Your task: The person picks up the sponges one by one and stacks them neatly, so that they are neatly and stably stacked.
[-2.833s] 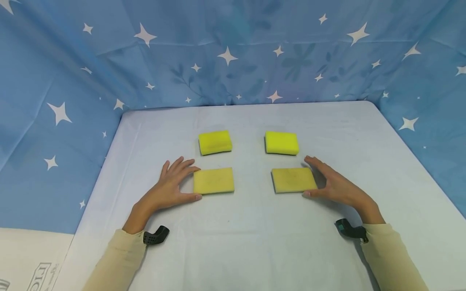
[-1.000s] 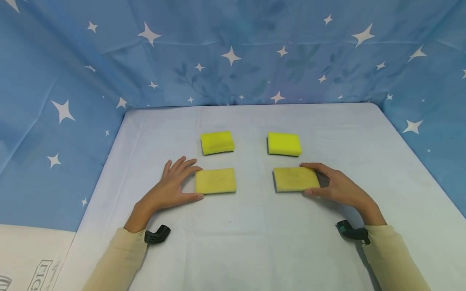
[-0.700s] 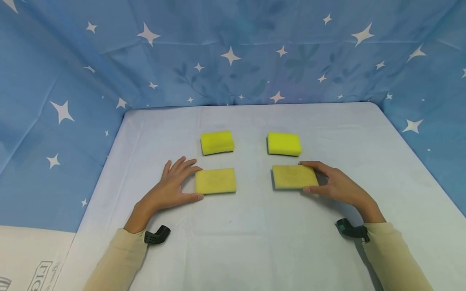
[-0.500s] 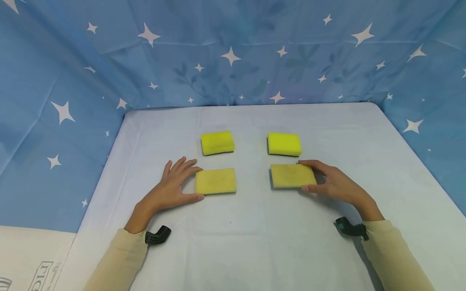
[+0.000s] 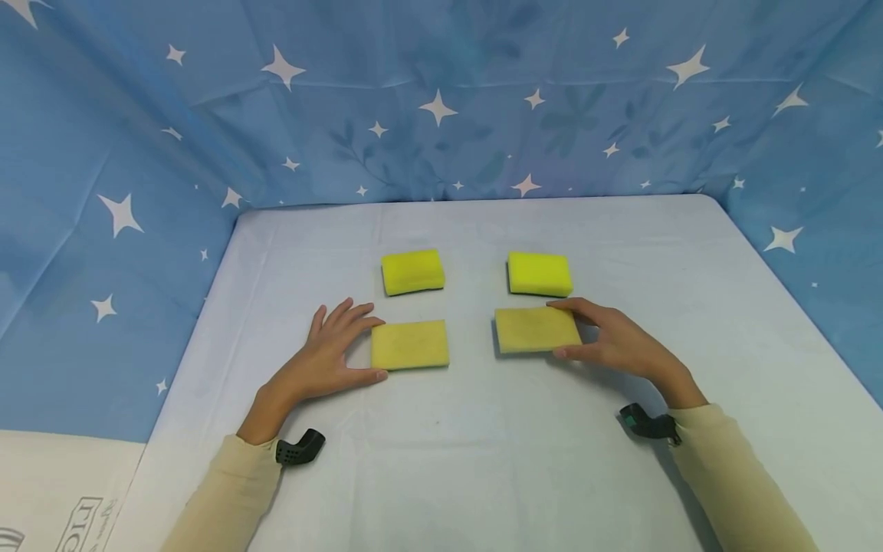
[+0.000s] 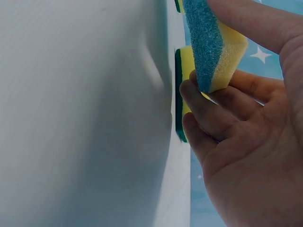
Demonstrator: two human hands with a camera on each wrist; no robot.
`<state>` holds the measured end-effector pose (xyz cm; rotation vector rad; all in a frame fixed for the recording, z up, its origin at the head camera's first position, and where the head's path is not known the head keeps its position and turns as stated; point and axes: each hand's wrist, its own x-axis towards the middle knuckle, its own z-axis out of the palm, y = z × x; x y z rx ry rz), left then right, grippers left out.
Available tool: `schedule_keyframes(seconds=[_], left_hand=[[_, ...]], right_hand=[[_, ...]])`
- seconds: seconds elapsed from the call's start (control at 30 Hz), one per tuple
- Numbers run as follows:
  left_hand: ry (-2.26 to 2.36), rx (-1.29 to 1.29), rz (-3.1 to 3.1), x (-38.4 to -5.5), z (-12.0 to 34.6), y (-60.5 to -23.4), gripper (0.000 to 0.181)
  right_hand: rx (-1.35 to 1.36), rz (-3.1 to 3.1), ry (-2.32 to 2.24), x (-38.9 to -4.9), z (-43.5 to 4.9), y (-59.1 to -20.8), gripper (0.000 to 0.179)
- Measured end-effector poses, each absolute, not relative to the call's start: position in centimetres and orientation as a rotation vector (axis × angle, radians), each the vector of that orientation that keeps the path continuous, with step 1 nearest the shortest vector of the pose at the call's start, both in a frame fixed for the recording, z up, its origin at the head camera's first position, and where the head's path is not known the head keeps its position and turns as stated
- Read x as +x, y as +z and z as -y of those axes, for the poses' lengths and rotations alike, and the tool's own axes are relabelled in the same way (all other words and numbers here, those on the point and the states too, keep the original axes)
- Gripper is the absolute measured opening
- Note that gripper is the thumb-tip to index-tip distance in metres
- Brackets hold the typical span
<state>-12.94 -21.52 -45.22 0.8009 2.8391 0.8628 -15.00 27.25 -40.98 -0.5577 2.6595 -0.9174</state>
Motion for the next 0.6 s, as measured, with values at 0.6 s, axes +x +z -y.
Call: schedule_keyframes(seconds=[0.6], left_hand=[[0.858,0.785,-2.833,-12.9,21.6,-45.2,0.078]], right_hand=[[-0.595,-2.638,-1.010,-15.8,-25.7,-40.5,0.084]])
